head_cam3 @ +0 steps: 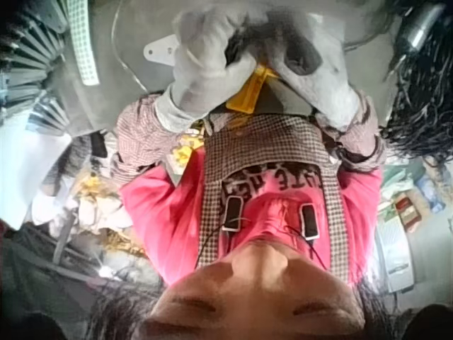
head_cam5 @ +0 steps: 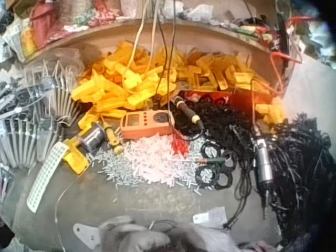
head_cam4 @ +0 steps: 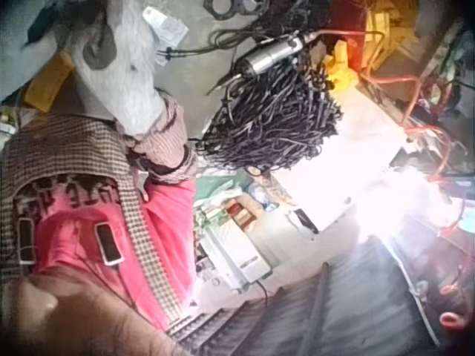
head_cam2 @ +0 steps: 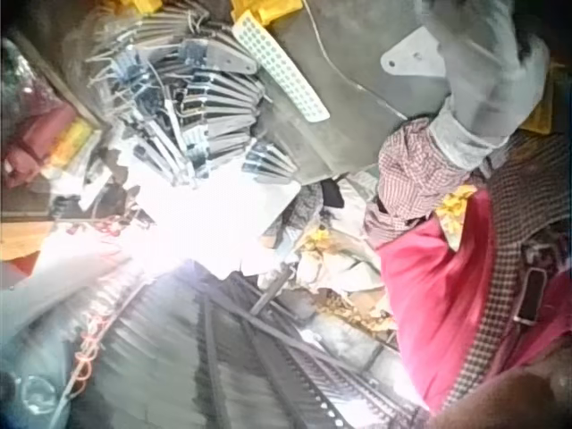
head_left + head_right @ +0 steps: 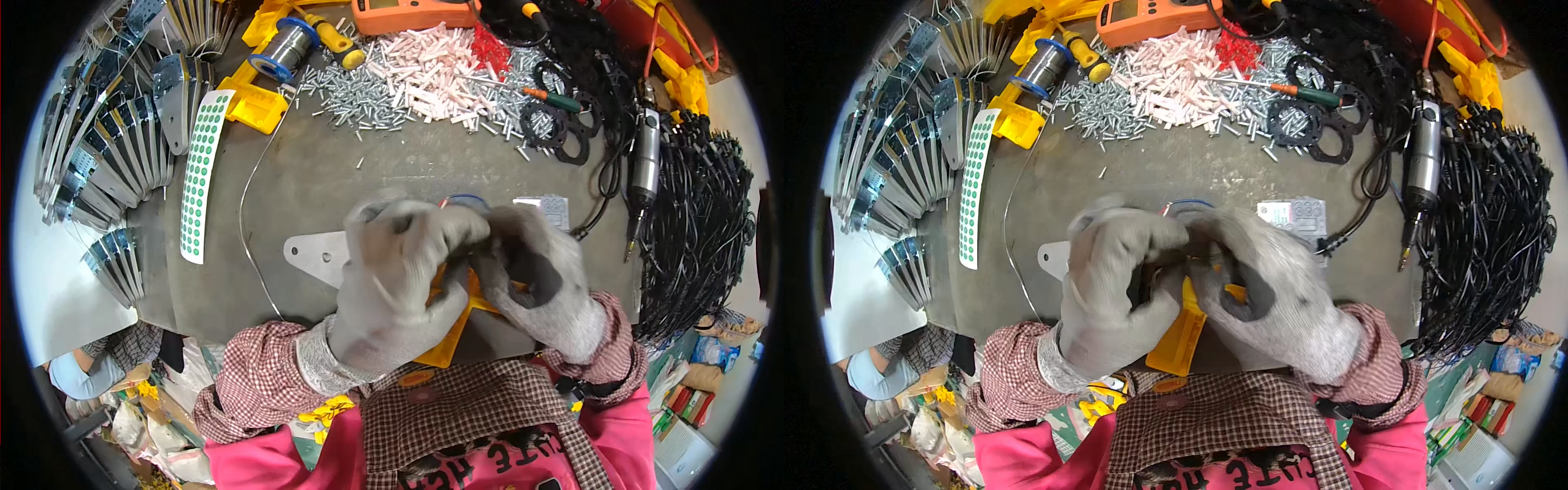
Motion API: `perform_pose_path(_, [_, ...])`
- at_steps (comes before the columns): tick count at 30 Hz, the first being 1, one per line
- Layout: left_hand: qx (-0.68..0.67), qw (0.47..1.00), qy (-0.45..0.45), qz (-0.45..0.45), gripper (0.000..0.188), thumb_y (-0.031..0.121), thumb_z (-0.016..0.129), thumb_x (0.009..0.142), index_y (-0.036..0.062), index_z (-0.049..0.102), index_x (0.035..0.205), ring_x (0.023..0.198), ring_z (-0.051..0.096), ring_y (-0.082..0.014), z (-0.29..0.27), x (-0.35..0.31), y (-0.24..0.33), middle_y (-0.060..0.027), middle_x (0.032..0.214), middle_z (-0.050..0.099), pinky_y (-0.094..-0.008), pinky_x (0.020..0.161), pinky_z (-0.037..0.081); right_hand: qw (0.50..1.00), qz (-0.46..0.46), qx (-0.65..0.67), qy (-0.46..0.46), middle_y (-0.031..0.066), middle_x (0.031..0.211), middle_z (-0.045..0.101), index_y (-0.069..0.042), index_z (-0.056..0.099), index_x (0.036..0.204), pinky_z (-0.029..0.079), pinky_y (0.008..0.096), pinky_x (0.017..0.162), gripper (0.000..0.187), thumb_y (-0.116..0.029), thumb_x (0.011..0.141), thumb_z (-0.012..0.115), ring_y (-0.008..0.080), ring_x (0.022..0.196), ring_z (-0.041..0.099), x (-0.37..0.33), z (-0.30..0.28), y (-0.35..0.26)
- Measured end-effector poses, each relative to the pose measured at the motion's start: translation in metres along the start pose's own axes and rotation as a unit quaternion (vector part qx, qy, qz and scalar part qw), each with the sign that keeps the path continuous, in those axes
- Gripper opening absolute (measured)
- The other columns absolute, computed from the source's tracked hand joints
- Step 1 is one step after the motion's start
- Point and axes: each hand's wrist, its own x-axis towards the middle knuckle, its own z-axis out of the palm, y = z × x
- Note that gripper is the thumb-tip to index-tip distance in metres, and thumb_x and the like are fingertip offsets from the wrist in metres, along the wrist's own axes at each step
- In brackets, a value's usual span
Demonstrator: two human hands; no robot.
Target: Assembling a yellow electronic device housing by soldering wires and attaching metal components using pneumatic and hand tools.
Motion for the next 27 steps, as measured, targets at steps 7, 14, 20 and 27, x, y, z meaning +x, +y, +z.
perform_pose_path(7, [0.181, 0.974, -0.017, 0.134, 0.048, 0.006, 0.076, 0.058, 0.0202, 0.071, 0.104, 0.103, 0.058, -0.0224, -0.003, -0.003, 0.002, 0.0005, 0.107, 0.061, -0.043, 0.099, 0.039, 0.999, -0.005, -0.046, -0.029, 0.0157, 0.103, 0.068, -0.008, 0.064, 0.12, 0.055, 0.0398, 0.073, 0.042, -0.014, 0.079, 0.072, 0.036, 0.089, 0.068, 0.002, -0.013, -0.015])
perform_pose_path(14, [-0.032, 0.996, -0.032, -0.082, 0.031, -0.006, 0.06, 0.08, -0.0012, 0.06, 0.111, 0.092, 0.062, -0.0198, -0.006, 0.004, -0.002, -0.0082, 0.103, 0.061, -0.0331, 0.083, 0.052, 0.997, -0.025, -0.059, -0.049, 0.0144, 0.086, 0.063, -0.008, 0.065, 0.111, 0.054, 0.0445, 0.071, 0.029, -0.016, 0.084, 0.068, 0.036, 0.079, 0.067, 0.005, -0.012, -0.011])
perform_pose_path(20, [0.198, 0.969, -0.017, 0.147, 0.034, -0.007, 0.063, 0.077, 0.0004, 0.06, 0.11, 0.096, 0.061, -0.0185, -0.01, 0.01, 0.0, -0.0072, 0.1, 0.063, -0.0349, 0.088, 0.051, 0.987, 0.075, 0.078, -0.12, 0.0138, 0.096, 0.067, -0.006, 0.065, 0.109, 0.055, 0.0372, 0.07, 0.021, -0.017, 0.091, 0.065, 0.0321, 0.083, 0.068, 0.009, -0.015, 0.002])
perform_pose_path(27, [-0.264, 0.944, -0.02, -0.198, 0.032, -0.013, 0.057, 0.082, 0.0, 0.06, 0.112, 0.078, 0.068, -0.0151, -0.003, 0.009, -0.002, -0.0076, 0.099, 0.064, -0.022, 0.071, 0.055, 0.97, -0.163, -0.175, -0.031, 0.0104, 0.098, 0.066, -0.009, 0.064, 0.113, 0.056, 0.0367, 0.064, 0.026, -0.017, 0.088, 0.067, 0.0306, 0.081, 0.068, -0.001, -0.015, 0.002])
